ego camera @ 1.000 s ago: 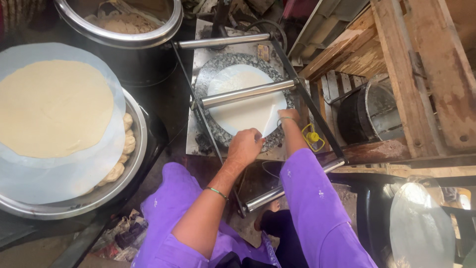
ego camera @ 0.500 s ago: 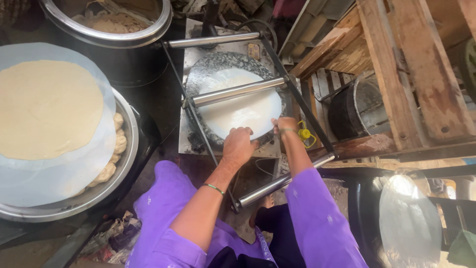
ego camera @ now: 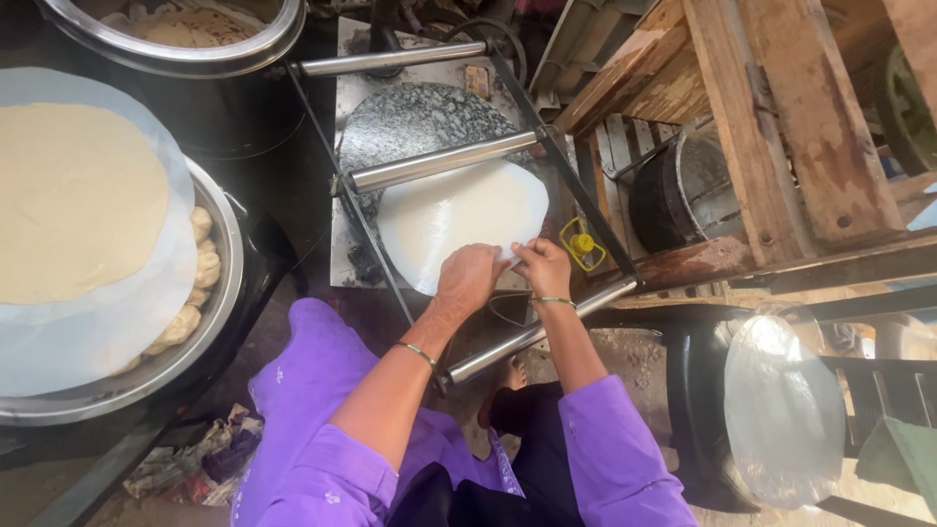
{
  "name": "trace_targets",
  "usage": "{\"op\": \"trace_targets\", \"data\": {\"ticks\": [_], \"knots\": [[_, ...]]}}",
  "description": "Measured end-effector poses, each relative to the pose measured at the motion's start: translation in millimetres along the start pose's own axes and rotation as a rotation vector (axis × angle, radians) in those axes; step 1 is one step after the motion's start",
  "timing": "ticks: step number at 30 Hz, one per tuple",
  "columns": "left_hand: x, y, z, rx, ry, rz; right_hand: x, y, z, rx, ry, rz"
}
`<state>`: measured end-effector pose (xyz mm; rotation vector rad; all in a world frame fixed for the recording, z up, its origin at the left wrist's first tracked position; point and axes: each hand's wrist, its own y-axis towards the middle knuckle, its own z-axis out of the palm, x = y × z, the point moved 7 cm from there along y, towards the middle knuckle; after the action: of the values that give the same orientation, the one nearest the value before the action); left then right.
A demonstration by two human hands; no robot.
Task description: The person sits at a manual lever press, places dough balls from a steel basin onto the press plate, and pulls the lever to flatten each ball into a thin round disc. They peel each flattened disc off with a plastic sheet and stack the finished discs on a plate, repeating the cycle.
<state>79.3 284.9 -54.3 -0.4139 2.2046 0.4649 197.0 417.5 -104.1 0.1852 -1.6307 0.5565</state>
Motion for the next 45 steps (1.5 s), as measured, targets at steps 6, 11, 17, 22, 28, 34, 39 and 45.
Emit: {"op": "trace_targets", "data": {"ticks": [6,11,17,22,28,34,39,45], "knots": [[23.3,6.7,-0.2,-0.048,0.041,-0.179,-0.9,-1.4,7.2,-0.118,0.011,0.027],[47.7,8.1,1.5,-0.175,-0.268,-0.427,22.7,-1.2,4.7,-0.317,-0.051,-0.252],[68.8,12.2,8.9,-0.177,-0.384,-0.510,3.4,6.5,-2.9,-0.083,0.064,0.224],[77.7,21.4,-5.0,-0.282,-0.925,-0.507,33.2,4.6,-27.2,0.022,0.235,0.225],[109.3,18.4,-97.7,-0.524,-0.464,-0.327,82.6,6.9,-117.8,0.037,0.366,0.214],[141.5,-9.7,-140.2,-0.515,-0.094,-0.528,184.1,16.5,-181.8,0.036,0.252,-0.081],[140.8,-21.5,-155.8,-0.581,-0.082,-0.541,272.4,-15.1,-88.9,0.196,-0.040,-0.236],[117.0,-24.6,-160.3,-0.532,-0.142,-0.544,339.1,-106.8,123.8,0.514,-0.198,-0.431]]}}
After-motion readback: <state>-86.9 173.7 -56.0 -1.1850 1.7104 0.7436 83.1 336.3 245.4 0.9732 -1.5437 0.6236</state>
